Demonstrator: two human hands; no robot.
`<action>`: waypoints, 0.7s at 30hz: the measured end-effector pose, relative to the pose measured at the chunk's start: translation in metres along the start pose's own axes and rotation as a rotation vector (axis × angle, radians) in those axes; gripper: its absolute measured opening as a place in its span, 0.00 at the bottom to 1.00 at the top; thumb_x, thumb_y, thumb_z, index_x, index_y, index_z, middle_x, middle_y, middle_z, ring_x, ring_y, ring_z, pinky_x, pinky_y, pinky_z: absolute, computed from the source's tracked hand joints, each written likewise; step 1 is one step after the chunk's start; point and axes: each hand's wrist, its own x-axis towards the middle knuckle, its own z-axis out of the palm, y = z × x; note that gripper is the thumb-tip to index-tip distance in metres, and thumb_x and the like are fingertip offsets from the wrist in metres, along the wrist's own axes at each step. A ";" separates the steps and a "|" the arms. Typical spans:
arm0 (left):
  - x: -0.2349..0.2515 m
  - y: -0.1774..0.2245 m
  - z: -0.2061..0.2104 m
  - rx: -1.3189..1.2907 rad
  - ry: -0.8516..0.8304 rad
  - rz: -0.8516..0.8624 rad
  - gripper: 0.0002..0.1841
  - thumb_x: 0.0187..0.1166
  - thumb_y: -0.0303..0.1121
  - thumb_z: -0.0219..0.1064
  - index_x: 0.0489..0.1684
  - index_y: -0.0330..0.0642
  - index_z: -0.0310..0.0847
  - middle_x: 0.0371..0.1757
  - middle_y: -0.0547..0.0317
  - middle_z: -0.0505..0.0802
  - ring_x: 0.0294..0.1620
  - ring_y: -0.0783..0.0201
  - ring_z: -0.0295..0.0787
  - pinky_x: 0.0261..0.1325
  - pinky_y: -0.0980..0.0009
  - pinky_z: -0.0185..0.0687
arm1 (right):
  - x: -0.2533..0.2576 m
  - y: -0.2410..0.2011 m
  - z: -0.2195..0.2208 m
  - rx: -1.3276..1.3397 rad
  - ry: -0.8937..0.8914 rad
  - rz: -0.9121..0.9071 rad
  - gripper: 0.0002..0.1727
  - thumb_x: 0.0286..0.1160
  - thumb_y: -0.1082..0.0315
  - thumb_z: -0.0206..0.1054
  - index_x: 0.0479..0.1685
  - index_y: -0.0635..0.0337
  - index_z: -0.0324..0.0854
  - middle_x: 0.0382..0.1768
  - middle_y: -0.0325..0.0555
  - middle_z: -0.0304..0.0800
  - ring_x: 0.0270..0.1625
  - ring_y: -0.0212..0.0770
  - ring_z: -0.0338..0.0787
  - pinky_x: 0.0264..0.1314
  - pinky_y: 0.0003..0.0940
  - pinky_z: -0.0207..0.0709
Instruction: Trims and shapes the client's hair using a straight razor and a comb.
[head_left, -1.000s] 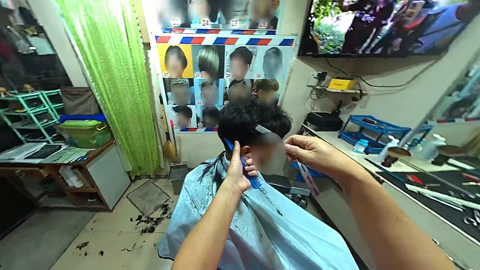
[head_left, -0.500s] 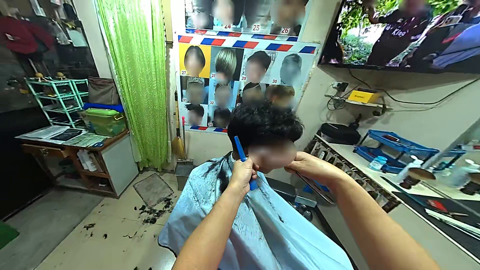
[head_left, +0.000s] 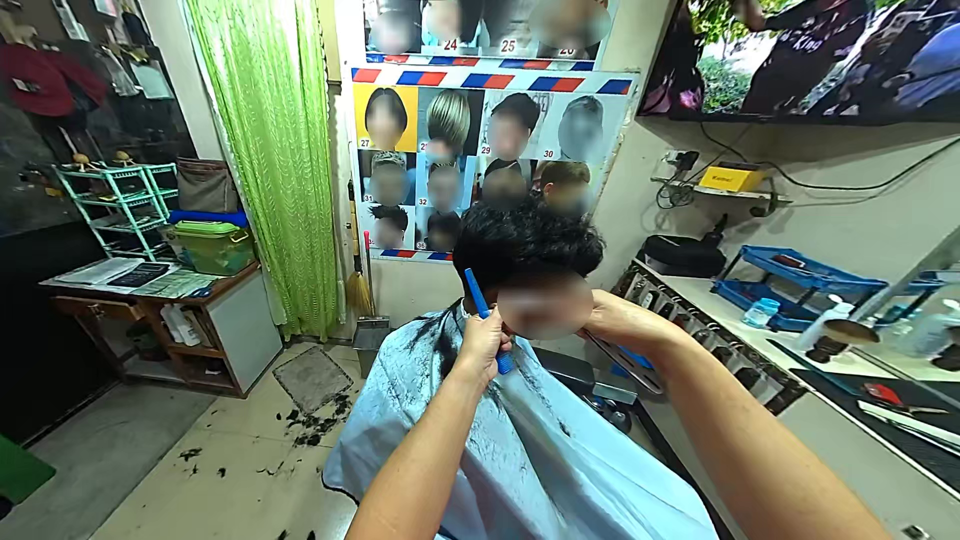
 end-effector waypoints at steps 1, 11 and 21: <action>0.000 0.000 0.000 0.000 -0.003 0.001 0.10 0.90 0.32 0.60 0.42 0.35 0.81 0.20 0.62 0.80 0.11 0.75 0.68 0.15 0.83 0.66 | 0.001 -0.001 0.000 0.000 0.009 -0.001 0.13 0.89 0.63 0.58 0.37 0.56 0.84 0.17 0.31 0.72 0.18 0.25 0.67 0.23 0.20 0.60; 0.003 -0.003 -0.002 0.000 -0.023 0.005 0.11 0.90 0.33 0.60 0.42 0.35 0.84 0.20 0.62 0.81 0.12 0.75 0.68 0.16 0.82 0.67 | 0.006 -0.010 -0.002 -0.043 0.045 -0.008 0.15 0.90 0.61 0.59 0.35 0.57 0.84 0.17 0.34 0.73 0.20 0.28 0.70 0.25 0.23 0.63; 0.005 -0.004 -0.003 -0.001 -0.031 0.005 0.12 0.90 0.33 0.60 0.42 0.35 0.86 0.19 0.63 0.79 0.12 0.75 0.68 0.17 0.82 0.68 | 0.011 -0.016 0.002 -0.091 0.052 -0.022 0.16 0.90 0.61 0.61 0.35 0.59 0.86 0.17 0.37 0.75 0.18 0.28 0.70 0.23 0.23 0.63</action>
